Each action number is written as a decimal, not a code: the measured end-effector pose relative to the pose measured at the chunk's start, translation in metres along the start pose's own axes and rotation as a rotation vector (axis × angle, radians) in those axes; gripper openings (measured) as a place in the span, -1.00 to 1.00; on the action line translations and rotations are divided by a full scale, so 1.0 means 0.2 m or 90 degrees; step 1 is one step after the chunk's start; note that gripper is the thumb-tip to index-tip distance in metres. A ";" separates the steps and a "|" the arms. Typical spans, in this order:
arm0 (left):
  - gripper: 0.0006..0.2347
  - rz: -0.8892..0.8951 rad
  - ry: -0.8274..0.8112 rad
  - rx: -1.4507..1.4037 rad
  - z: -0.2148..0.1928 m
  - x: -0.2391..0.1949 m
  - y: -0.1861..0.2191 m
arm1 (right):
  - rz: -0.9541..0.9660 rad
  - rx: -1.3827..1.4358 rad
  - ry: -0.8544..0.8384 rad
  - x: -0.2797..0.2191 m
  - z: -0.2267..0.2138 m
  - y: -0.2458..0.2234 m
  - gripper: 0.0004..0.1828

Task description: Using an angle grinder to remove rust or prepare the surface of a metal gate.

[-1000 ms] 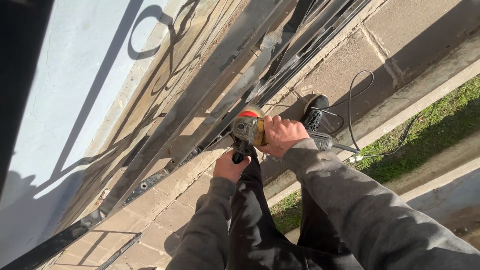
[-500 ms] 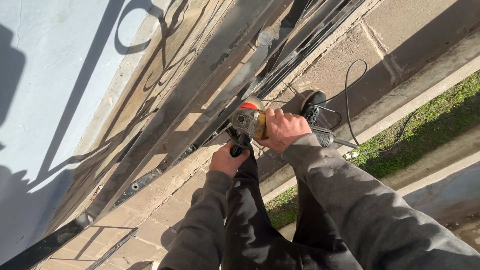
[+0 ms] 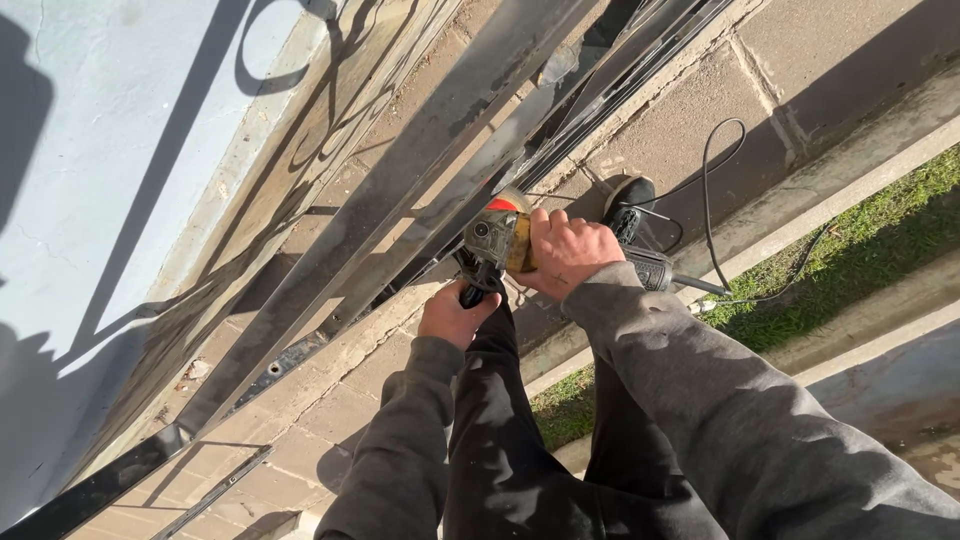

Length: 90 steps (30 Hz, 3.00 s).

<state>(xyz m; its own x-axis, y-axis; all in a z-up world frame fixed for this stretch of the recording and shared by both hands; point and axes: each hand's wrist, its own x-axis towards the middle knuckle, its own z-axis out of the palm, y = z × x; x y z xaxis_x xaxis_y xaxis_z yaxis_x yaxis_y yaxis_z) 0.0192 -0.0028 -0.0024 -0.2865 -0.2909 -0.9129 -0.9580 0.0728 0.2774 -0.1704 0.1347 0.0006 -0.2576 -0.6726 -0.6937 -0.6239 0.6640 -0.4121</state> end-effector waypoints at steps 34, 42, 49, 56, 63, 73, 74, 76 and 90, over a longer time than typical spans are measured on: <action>-0.61 -0.037 0.007 0.103 -0.03 -0.04 0.19 | 0.071 0.062 -0.019 -0.03 -0.04 0.04 -0.01; -0.60 -0.047 0.023 0.035 -0.01 -0.10 -0.19 | -0.033 0.057 0.021 -0.02 0.22 -0.08 -0.07; -0.56 -0.052 0.045 0.171 0.07 -0.06 0.08 | 0.000 0.058 0.177 -0.05 0.24 0.12 -0.09; -0.57 -0.111 0.053 0.267 0.11 -0.10 -0.12 | -0.042 0.133 0.200 -0.09 0.45 0.05 -0.09; -0.55 -0.014 0.085 0.306 0.13 -0.09 -0.02 | 0.006 0.252 0.329 -0.08 0.58 0.15 -0.19; -0.64 0.105 0.127 0.367 0.23 0.00 0.15 | 0.112 0.360 0.373 -0.09 0.73 0.29 -0.11; -0.64 0.106 0.129 0.370 0.21 -0.01 0.15 | 0.112 0.362 0.376 -0.07 0.74 0.30 -0.11; -0.60 0.118 0.101 0.320 0.19 -0.03 0.15 | 0.080 0.373 0.352 -0.05 0.75 0.31 -0.13; -0.52 0.182 0.020 0.270 0.40 0.09 0.10 | 0.013 0.317 0.363 -0.06 0.61 0.61 -0.21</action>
<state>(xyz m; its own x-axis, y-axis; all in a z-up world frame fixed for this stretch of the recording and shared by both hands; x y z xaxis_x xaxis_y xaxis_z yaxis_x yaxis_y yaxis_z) -0.0061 0.0697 -0.0364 -0.5430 -0.2303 -0.8075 -0.7648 0.5326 0.3624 -0.1544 0.2637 -0.1138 -0.6918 -0.6332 -0.3471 -0.2421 0.6562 -0.7147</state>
